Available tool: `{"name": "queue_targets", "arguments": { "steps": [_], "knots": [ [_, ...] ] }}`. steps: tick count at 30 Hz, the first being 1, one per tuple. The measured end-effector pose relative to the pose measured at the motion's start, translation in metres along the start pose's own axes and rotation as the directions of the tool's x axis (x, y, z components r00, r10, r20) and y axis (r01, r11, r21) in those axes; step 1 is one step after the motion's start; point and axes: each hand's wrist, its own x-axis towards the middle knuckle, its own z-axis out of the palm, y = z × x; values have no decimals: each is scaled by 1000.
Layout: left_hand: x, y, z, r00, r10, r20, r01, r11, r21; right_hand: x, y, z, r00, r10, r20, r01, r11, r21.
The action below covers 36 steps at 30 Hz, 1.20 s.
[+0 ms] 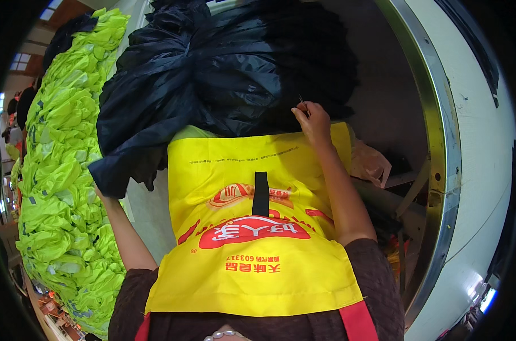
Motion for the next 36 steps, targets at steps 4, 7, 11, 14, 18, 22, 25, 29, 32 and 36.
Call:
{"name": "queue_targets", "arguments": {
  "steps": [4,7,11,14,18,22,25,29,32,36],
  "knots": [
    [-39,-124,-114,743,-321,-587,600,708,373,17,13,27,992,-121,39,127,940,-317],
    [-69,-67,12,772,158,-615,108,922,371,25,25,33,973,-207,-99,134,862,-489],
    [-90,36,116,678,598,-429,-253,737,627,50,38,30,992,-119,36,123,883,-452],
    [-115,100,185,462,887,29,-570,272,775,55,-18,-14,947,9,320,4,999,-40],
    [-143,127,266,346,858,379,-749,10,663,9,-94,-46,788,-56,613,-272,862,428],
    [-138,117,273,479,788,386,-838,279,470,-21,-111,-31,751,-134,647,-277,825,493],
    [-155,134,256,401,848,346,-901,295,319,-52,-111,-11,629,-184,756,-193,904,380],
    [-164,138,210,496,848,187,-819,385,426,-101,-96,48,575,-282,768,2,939,343],
    [-142,119,143,666,711,-225,-413,603,683,-101,-100,45,541,-203,816,-231,897,376],
    [-118,62,35,820,548,-166,-64,376,924,-93,-102,31,601,-107,792,-368,843,393]
  ]
}}
